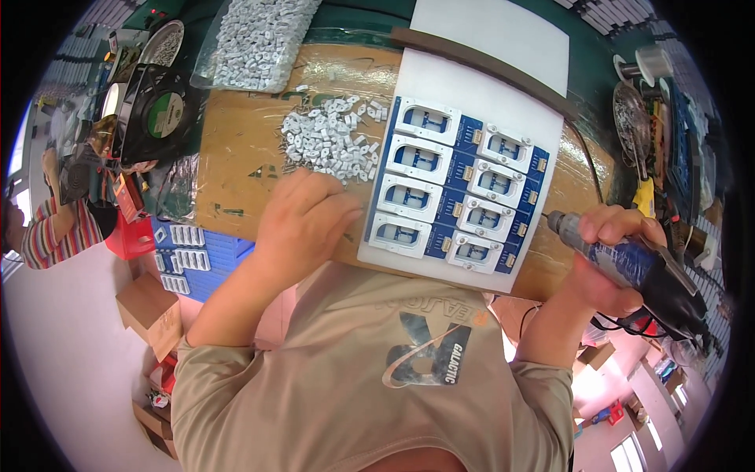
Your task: The person fastens components onto a white panel using an electric screwdriver.
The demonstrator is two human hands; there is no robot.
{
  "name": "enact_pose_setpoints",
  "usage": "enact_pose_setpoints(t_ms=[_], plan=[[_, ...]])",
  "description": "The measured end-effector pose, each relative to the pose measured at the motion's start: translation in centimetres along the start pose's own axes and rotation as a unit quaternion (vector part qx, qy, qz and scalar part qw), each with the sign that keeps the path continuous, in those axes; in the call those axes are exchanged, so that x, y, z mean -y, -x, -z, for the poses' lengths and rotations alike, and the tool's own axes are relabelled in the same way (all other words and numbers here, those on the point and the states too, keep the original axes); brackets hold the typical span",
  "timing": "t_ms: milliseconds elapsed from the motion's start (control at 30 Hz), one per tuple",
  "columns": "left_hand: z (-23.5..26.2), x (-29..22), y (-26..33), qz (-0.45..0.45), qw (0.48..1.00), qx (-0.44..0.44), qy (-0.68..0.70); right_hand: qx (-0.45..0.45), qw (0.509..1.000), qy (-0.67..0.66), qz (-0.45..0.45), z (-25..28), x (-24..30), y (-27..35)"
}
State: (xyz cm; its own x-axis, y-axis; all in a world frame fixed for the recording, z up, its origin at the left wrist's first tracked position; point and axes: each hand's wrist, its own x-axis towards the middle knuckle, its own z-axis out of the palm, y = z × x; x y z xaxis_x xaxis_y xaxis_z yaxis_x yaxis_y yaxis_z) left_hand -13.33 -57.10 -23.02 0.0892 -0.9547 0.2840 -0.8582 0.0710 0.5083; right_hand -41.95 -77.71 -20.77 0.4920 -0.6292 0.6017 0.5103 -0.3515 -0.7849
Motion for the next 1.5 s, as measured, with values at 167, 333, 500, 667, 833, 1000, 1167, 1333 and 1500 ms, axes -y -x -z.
enact_pose_setpoints(t_ms=[167,333,500,667,833,1000,1167,1333,1500], plan=[[-0.2,0.1,-0.2,0.000,1.000,0.009,0.016,-0.006,1.000,0.001,0.005,0.0,0.1,0.1],[-0.3,0.1,-0.2,0.017,1.000,0.012,0.023,-0.015,1.000,-0.002,-0.003,-0.1,0.2,0.1],[-0.3,0.2,-0.2,0.015,1.000,0.009,0.022,-0.031,0.999,0.008,-0.008,-0.3,0.3,0.1],[-0.2,0.2,-0.2,0.028,0.999,0.022,0.022,-0.029,0.999,0.019,-0.006,-0.4,0.3,0.0],[0.1,-0.2,-0.4,0.040,0.999,0.028,-0.003,-0.024,1.000,0.019,0.002,-0.4,0.4,-0.3],[0.4,-0.2,-0.8,-0.001,0.997,0.069,-0.030,-0.009,0.998,0.041,0.040,-1.6,1.3,-2.7],[1.4,0.0,-3.0,-0.030,0.999,0.028,0.011,0.079,0.995,-0.023,0.051,-2.6,1.9,-6.9],[0.4,-0.3,-8.4,-0.073,0.994,-0.018,0.076,0.132,0.982,-0.132,-0.012,-5.8,-1.3,-9.3],[-2.2,0.3,-12.5,-0.098,0.992,-0.021,0.074,0.066,0.982,-0.178,-0.027,-9.1,-3.9,-10.8]])
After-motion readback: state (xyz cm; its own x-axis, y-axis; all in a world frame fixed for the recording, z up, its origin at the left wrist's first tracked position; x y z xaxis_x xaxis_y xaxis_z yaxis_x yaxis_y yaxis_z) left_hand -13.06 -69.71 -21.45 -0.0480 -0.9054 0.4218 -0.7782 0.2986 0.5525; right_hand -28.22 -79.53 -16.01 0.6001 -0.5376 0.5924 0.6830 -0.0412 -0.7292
